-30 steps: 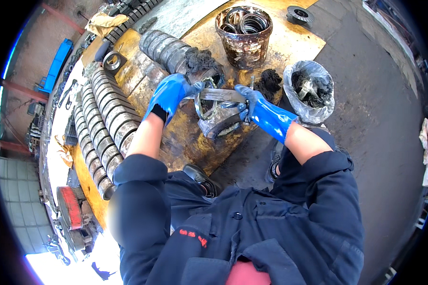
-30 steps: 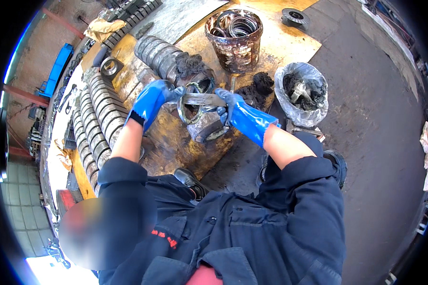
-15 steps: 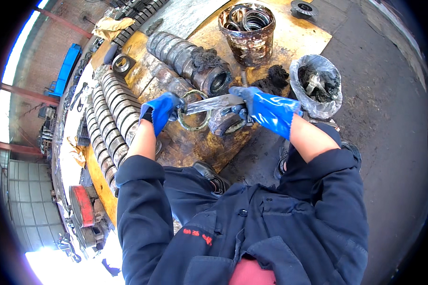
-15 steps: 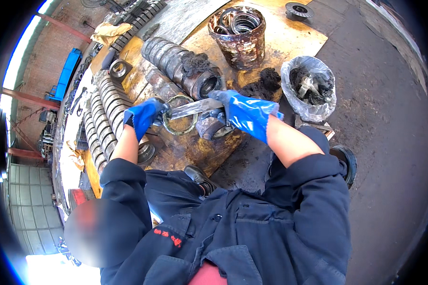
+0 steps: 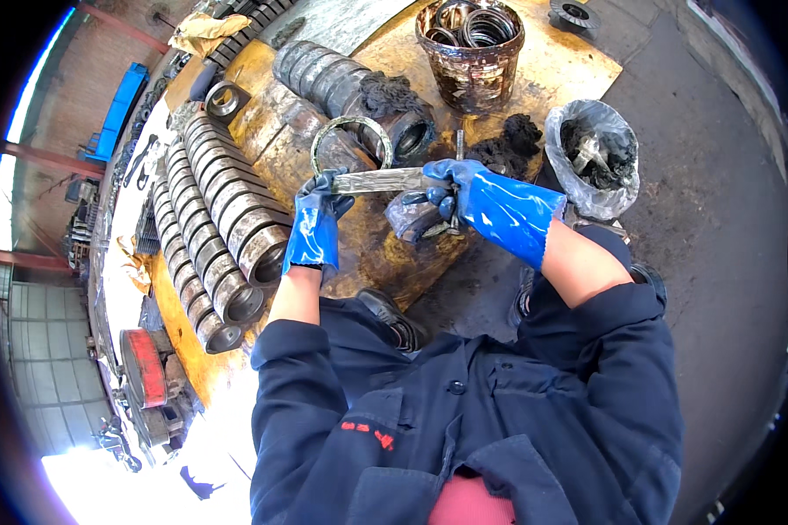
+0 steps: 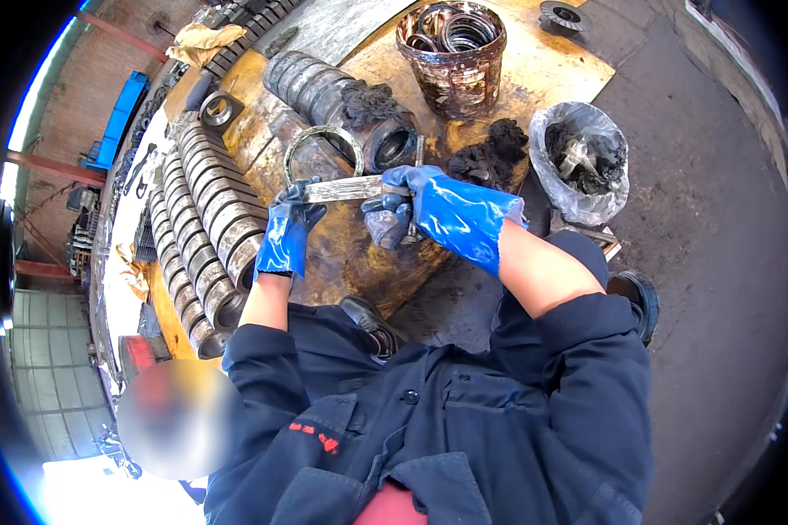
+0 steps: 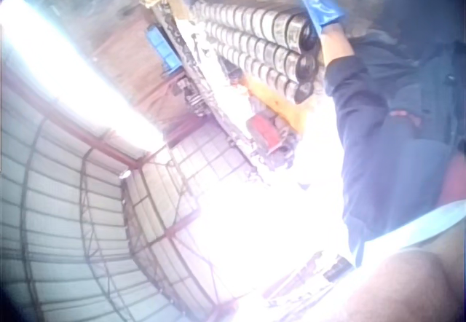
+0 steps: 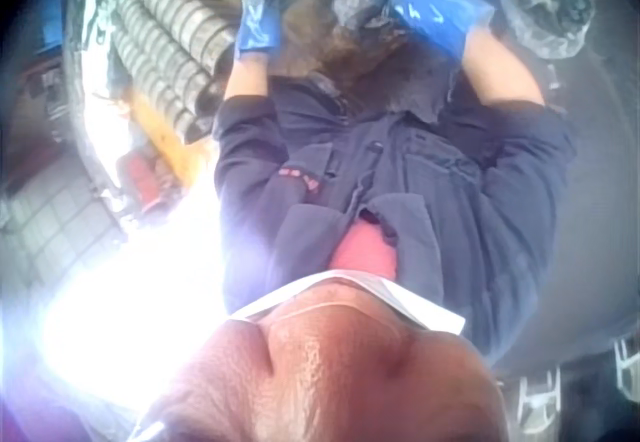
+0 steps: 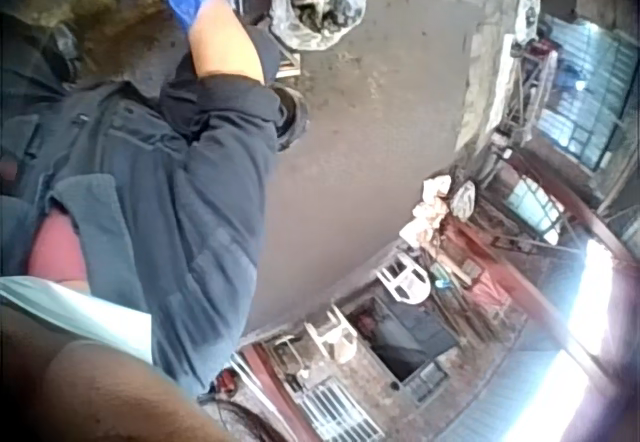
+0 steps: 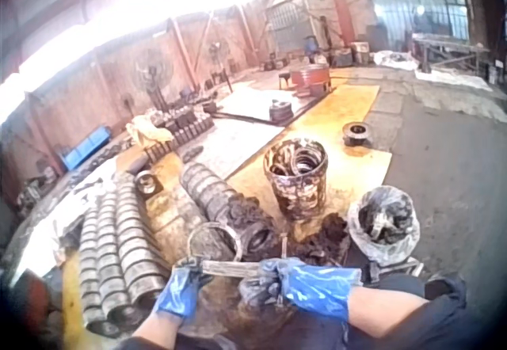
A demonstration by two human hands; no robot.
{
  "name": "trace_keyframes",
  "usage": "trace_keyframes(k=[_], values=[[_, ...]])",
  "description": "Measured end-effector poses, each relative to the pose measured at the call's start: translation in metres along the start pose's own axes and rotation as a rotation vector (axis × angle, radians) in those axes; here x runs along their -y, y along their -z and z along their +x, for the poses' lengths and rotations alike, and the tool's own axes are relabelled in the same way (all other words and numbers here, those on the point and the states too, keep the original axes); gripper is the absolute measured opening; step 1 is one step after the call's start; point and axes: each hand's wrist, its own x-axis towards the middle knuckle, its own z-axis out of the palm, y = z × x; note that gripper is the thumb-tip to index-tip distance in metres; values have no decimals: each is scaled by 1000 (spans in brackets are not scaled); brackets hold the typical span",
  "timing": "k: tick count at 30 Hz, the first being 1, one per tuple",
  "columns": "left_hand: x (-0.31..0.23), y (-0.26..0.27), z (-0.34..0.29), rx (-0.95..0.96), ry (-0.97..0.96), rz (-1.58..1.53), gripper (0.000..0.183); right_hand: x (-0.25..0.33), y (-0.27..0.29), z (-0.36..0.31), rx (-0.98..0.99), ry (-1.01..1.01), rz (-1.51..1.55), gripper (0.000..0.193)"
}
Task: The person reorganizes heavy metal machinery segments on the floor, then cleans thick grease and sediment from a central cylindrical metal assembly and housing using a metal rod tool, a scraper, and a custom curved scraper tool.
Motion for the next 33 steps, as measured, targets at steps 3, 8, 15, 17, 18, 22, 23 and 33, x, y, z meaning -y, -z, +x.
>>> trace_keyframes(k=[3,8,15,17,18,22,23,33], values=[[7,27,19,-15,63,-142,22,-3,-11,12,-17,-4,-2,31],[6,12,14,-41,-34,-149,24,-4,-13,15,-9,24,-107,12],[9,21,19,-150,-103,-92,24,-13,-21,3,6,117,-247,13],[12,23,22,-168,-160,-108,24,-13,-19,-1,-2,145,-316,13],[15,24,22,-188,-167,-87,26,-13,-18,-3,-6,159,-355,13],[15,16,19,-228,-239,49,29,-11,-18,-15,-27,242,-535,14],[16,15,18,-230,-267,97,29,-11,-18,-18,-33,266,-588,14],[14,-9,10,-244,-318,115,28,-33,8,18,-245,582,-996,28]])
